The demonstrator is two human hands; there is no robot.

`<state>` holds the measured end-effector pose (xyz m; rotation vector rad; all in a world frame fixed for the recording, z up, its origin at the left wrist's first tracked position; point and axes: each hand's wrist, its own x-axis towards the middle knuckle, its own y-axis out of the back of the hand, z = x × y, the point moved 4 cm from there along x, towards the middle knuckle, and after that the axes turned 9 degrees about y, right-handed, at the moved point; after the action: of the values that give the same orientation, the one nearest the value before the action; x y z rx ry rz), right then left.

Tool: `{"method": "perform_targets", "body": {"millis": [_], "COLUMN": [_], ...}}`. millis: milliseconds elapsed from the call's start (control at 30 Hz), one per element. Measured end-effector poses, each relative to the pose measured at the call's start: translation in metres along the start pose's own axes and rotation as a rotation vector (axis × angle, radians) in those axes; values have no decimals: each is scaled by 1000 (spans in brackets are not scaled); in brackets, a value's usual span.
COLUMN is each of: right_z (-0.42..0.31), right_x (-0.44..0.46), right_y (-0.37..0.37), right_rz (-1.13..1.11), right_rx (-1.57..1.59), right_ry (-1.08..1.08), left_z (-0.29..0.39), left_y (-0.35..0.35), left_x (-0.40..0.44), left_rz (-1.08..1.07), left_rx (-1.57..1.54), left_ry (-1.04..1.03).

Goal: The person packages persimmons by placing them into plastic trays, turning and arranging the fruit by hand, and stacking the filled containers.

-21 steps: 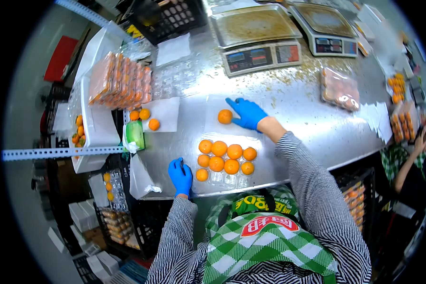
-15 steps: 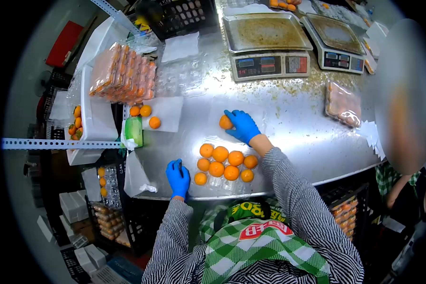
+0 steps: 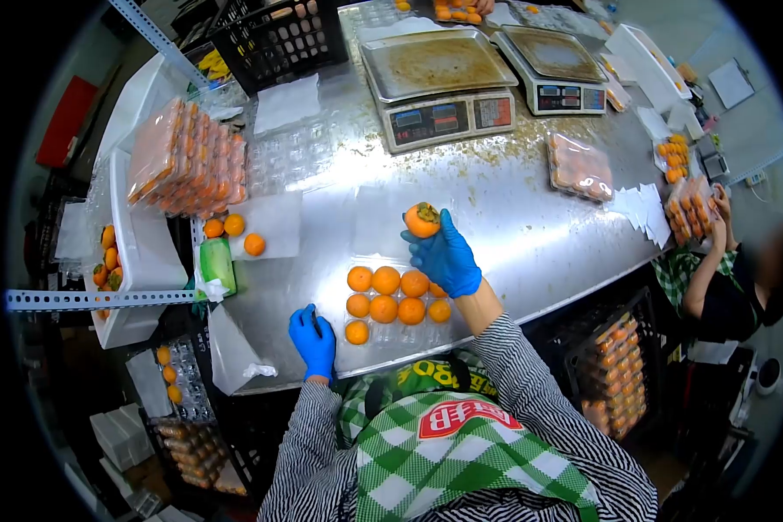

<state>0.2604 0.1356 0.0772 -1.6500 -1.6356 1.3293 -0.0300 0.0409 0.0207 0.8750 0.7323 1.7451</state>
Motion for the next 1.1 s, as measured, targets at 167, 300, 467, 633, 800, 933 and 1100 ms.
{"method": "perform_targets", "body": {"millis": [167, 300, 467, 633, 800, 933, 1100], "right_z": [22, 41, 60, 65, 62, 47, 48], "right_x": [-27, -50, -78, -84, -95, -106, -117], "right_y": [-12, -28, -63, -49, -43, -45, -40], "right_rz": [-39, -149, -132, -218, -140, -99, -122], "right_rx": [117, 151, 71, -2, -240, -562, -559], "right_ry": [-24, -40, -41, 128, 111, 195, 256], "left_z": [-13, 61, 154, 172, 168, 161, 159], "left_y": [-2, 25, 57, 50, 50, 49, 41], "left_x": [4, 26, 30, 10, 0, 0, -4], "left_rz": [-113, -244, -486, -574, -598, -285, -300], "left_rx": [-386, -788, -880, -934, -800, -417, -564], "left_ry": [336, 344, -49, -59, 17, -288, -283]}}
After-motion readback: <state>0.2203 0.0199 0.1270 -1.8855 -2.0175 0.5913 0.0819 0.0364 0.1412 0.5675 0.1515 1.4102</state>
